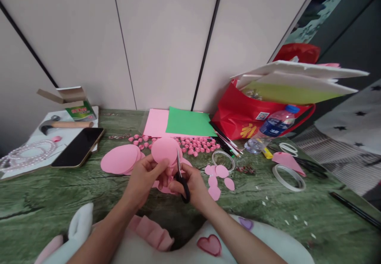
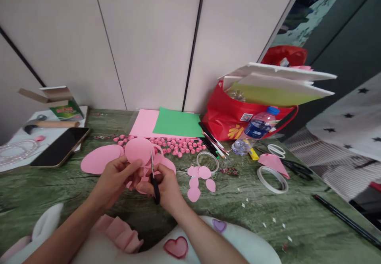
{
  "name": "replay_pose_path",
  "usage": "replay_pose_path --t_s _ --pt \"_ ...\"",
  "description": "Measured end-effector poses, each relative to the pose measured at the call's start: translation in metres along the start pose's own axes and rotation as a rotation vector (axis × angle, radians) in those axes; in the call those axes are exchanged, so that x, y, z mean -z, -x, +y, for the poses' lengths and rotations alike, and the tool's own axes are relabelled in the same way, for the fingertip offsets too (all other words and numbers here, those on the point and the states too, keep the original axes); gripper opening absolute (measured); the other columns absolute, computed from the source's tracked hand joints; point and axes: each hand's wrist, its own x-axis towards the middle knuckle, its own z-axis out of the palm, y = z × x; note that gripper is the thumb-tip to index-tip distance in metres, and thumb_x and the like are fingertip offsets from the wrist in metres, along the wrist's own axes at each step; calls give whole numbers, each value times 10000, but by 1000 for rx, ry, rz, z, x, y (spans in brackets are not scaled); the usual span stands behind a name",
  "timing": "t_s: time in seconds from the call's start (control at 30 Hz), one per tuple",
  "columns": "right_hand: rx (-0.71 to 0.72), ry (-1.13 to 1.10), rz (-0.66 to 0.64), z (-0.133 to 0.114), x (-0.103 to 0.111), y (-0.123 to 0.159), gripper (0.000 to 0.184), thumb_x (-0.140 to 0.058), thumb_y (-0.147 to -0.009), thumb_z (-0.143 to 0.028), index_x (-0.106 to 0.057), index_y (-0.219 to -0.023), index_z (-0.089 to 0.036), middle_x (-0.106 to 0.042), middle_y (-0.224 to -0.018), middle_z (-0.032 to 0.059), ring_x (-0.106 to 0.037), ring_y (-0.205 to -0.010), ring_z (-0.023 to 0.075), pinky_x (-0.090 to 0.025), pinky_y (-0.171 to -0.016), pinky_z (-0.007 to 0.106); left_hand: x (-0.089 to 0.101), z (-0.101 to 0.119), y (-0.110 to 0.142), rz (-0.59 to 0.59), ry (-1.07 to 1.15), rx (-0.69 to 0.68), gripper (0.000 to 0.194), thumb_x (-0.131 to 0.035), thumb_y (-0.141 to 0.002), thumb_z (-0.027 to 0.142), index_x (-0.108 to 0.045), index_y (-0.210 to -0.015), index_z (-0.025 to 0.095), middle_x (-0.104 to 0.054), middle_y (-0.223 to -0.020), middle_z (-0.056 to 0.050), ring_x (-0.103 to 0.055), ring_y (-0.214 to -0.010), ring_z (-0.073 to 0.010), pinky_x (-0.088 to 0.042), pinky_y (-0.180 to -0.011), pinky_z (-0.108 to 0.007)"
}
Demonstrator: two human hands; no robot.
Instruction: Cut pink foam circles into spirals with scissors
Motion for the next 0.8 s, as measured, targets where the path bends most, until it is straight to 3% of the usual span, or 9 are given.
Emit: replay_pose_path --t_s 0.3,0.43,0.8 --pt "51 0 -28 4 1 0 432 -731 -495 -297 -415 -771 -195 -460 -489 -79 -394 -427 68 -332 -417 181 2 -3 -1 106 -137 64 231 -617 -621 281 -504 -489 129 -442 -357 58 -341 -315 -41 -223 -324 -168" --pt "68 -41 -8 4 1 -2 470 -739 -480 -310 -393 -780 -202 -472 -531 -76 -395 -431 64 -355 -453 195 2 -5 -1 89 -153 44 209 -624 -608 267 -516 -491 131 -463 -372 55 -359 -321 -43 -235 -324 -166" --pt "85 -63 -4 2 -1 -1 445 -734 -476 -303 -400 -749 -196 -414 -494 -85 -340 -436 60 -288 -424 176 0 -1 0 71 -152 19 176 -616 -617 234 -534 -509 122 -453 -361 53 -350 -314 -41 -234 -328 -168"
